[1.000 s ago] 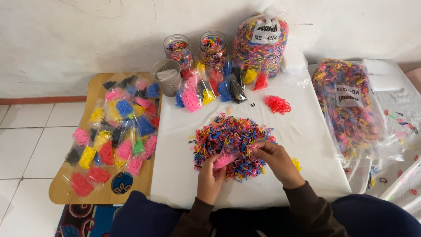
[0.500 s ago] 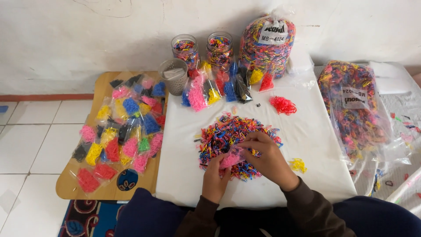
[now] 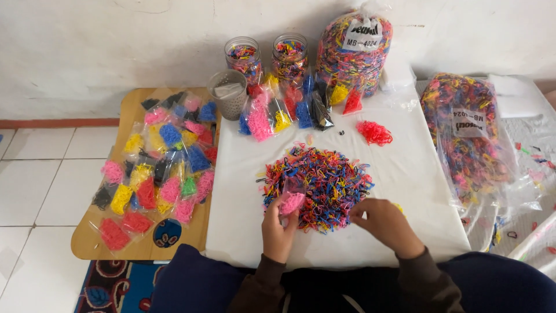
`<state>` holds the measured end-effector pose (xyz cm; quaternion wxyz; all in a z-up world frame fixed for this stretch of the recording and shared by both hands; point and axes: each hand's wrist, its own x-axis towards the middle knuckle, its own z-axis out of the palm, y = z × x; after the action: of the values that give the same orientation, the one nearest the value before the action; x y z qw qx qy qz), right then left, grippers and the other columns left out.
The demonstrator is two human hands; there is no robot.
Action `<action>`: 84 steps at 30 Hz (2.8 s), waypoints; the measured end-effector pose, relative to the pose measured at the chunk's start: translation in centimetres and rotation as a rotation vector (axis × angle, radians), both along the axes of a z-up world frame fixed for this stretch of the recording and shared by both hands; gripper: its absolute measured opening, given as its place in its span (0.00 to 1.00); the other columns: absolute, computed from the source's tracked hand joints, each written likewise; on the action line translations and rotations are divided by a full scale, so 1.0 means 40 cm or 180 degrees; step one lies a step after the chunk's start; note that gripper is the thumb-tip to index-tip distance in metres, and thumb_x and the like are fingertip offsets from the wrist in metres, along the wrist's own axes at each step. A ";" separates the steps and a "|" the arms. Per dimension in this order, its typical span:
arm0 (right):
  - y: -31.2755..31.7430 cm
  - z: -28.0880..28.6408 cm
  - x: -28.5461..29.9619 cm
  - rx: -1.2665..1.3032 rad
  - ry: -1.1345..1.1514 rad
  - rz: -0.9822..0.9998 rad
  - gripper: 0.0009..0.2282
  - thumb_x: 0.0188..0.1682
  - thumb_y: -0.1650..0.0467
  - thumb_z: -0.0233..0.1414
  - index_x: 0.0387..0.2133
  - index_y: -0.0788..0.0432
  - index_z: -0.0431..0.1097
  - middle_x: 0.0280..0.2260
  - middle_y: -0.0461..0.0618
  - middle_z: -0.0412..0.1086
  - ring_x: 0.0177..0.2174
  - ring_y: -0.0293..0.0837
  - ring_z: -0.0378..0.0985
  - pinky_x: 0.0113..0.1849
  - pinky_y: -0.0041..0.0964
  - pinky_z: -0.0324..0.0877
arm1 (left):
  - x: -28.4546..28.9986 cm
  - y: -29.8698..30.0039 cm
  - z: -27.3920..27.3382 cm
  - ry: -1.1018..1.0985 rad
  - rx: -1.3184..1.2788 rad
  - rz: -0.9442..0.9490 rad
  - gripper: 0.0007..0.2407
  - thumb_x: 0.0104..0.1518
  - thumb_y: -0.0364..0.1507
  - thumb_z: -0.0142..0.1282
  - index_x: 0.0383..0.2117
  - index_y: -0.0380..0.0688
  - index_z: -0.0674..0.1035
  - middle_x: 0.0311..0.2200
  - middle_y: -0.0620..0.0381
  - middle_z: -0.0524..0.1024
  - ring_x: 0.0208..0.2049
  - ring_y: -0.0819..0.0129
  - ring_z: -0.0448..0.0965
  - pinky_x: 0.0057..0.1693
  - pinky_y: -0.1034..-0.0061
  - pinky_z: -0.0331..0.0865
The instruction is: The person sits at a low table and sorts a large pile of multicolored rubber bands by hand. They pick individual bands from the central pile and place them into a small clear plastic bag held in their left hand. The workspace includes several jars and bags of rubber bands.
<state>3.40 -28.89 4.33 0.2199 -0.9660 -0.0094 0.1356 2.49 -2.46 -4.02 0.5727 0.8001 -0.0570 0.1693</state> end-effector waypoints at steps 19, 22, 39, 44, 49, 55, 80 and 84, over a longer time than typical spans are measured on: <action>0.064 -0.010 -0.027 0.3062 -0.0002 -0.1549 0.07 0.47 0.76 0.60 0.36 0.68 0.82 0.22 0.52 0.75 0.24 0.41 0.73 0.33 0.32 0.71 | -0.012 -0.018 -0.006 -0.0142 0.0257 -0.0327 0.17 0.60 0.26 0.58 0.56 0.45 0.73 0.50 0.49 0.76 0.48 0.58 0.80 0.45 0.72 0.78; 0.072 0.019 -0.030 0.3417 -0.0243 -0.1389 0.07 0.49 0.76 0.58 0.36 0.70 0.81 0.24 0.54 0.75 0.27 0.43 0.74 0.35 0.34 0.74 | -0.016 -0.025 0.001 -0.0092 0.0330 -0.0379 0.17 0.58 0.22 0.59 0.55 0.42 0.73 0.49 0.48 0.76 0.49 0.57 0.79 0.51 0.68 0.77; 0.154 0.218 -0.009 0.1823 -0.1626 0.0366 0.13 0.42 0.71 0.64 0.42 0.57 0.80 0.41 0.50 0.79 0.37 0.39 0.82 0.41 0.32 0.76 | -0.026 -0.022 0.047 0.0540 0.0145 -0.0505 0.17 0.59 0.28 0.52 0.55 0.43 0.75 0.53 0.50 0.76 0.53 0.57 0.76 0.57 0.66 0.71; 0.054 0.126 -0.004 0.1693 -0.1289 -0.0488 0.07 0.46 0.75 0.60 0.36 0.59 0.81 0.37 0.48 0.80 0.32 0.38 0.80 0.35 0.30 0.75 | -0.012 -0.018 -0.006 0.0872 -0.1040 -0.0271 0.24 0.54 0.38 0.63 0.57 0.45 0.73 0.50 0.48 0.78 0.47 0.59 0.84 0.47 0.73 0.82; -0.010 -0.069 0.005 0.0842 -0.0784 -0.0490 0.05 0.45 0.72 0.60 0.33 0.53 0.83 0.34 0.43 0.81 0.31 0.40 0.80 0.38 0.35 0.74 | -0.016 -0.028 -0.008 0.0556 -0.1258 -0.0344 0.23 0.57 0.33 0.62 0.58 0.41 0.71 0.48 0.48 0.80 0.46 0.62 0.85 0.51 0.70 0.82; 0.007 -0.176 0.032 0.0895 -0.1264 -0.0151 0.11 0.43 0.70 0.63 0.40 0.55 0.78 0.34 0.46 0.74 0.27 0.42 0.79 0.35 0.37 0.74 | -0.014 -0.032 -0.046 0.0642 -0.1175 -0.0308 0.19 0.57 0.33 0.62 0.53 0.42 0.74 0.46 0.49 0.81 0.44 0.63 0.86 0.50 0.72 0.82; 0.100 0.046 0.051 0.2521 -0.0194 -0.1397 0.09 0.51 0.70 0.56 0.41 0.61 0.81 0.37 0.46 0.77 0.36 0.37 0.74 0.40 0.30 0.71 | -0.015 -0.029 -0.028 0.0648 -0.0595 -0.0220 0.23 0.58 0.37 0.60 0.57 0.41 0.71 0.46 0.49 0.80 0.43 0.63 0.85 0.47 0.75 0.81; 0.098 0.050 0.049 0.2610 -0.0318 -0.1249 0.10 0.51 0.72 0.56 0.42 0.61 0.81 0.43 0.46 0.75 0.38 0.37 0.74 0.37 0.29 0.69 | -0.014 -0.031 -0.042 0.0412 -0.0271 -0.0229 0.19 0.59 0.34 0.60 0.54 0.41 0.72 0.46 0.49 0.79 0.45 0.60 0.84 0.46 0.74 0.81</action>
<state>5.35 -24.97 6.32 0.6049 -0.7880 0.1103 0.0297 1.94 -3.68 -5.72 0.6143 0.7817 -0.0413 0.0989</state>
